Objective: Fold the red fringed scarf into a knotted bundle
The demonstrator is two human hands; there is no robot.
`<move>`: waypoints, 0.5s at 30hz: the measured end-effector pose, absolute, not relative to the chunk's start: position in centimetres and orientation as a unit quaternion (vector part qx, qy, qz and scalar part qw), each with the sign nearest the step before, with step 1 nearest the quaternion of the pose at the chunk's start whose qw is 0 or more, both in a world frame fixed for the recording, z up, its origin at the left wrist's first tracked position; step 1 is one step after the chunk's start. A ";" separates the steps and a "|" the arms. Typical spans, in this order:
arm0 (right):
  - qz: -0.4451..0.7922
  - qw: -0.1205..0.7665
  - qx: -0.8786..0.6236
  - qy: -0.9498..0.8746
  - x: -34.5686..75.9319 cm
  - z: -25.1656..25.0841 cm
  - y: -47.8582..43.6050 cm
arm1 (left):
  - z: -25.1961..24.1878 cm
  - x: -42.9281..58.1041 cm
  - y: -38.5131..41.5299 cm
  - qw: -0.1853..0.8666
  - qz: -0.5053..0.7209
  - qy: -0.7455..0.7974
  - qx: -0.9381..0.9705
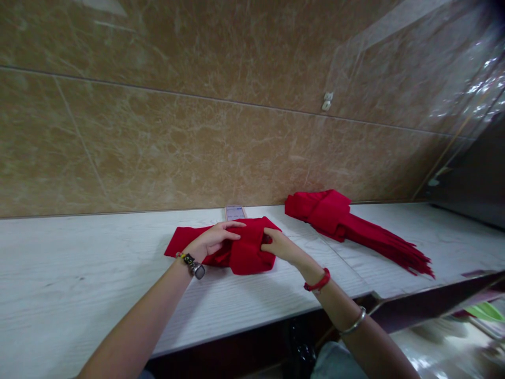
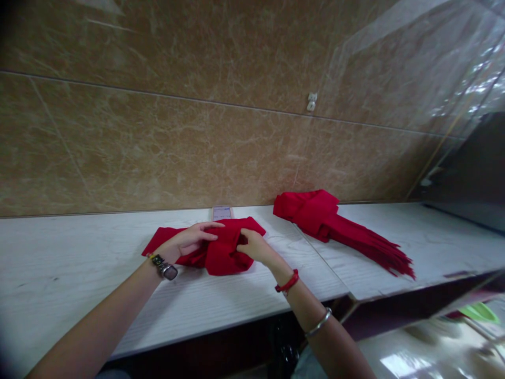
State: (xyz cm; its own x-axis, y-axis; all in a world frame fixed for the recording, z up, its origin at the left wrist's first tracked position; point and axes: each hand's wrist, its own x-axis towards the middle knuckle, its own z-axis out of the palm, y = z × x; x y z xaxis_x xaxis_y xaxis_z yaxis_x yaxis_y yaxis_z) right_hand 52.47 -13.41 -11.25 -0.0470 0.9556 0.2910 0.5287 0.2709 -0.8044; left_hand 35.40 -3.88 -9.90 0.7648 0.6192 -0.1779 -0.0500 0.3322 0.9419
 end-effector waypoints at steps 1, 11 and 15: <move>0.265 0.412 -0.547 -0.679 52.6 -10.9 -13.6 | -9.9 35.5 -3.9 0.775 0.225 0.270 0.526; 0.299 0.433 -0.557 -0.643 53.6 -10.1 -14.5 | -9.6 35.8 -6.4 0.757 0.220 0.264 0.555; 0.284 0.411 -0.586 -0.638 53.4 -10.4 -14.6 | -9.8 36.0 -7.0 0.726 0.235 0.246 0.597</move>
State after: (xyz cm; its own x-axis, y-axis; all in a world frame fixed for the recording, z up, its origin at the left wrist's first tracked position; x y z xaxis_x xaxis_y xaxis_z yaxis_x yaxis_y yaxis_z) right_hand 53.37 -14.64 -10.39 0.0251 0.9811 0.1919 0.5149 0.1518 -0.8437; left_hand 36.01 -6.98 -9.75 0.7681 0.6357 -0.0768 -0.0478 0.1765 0.9831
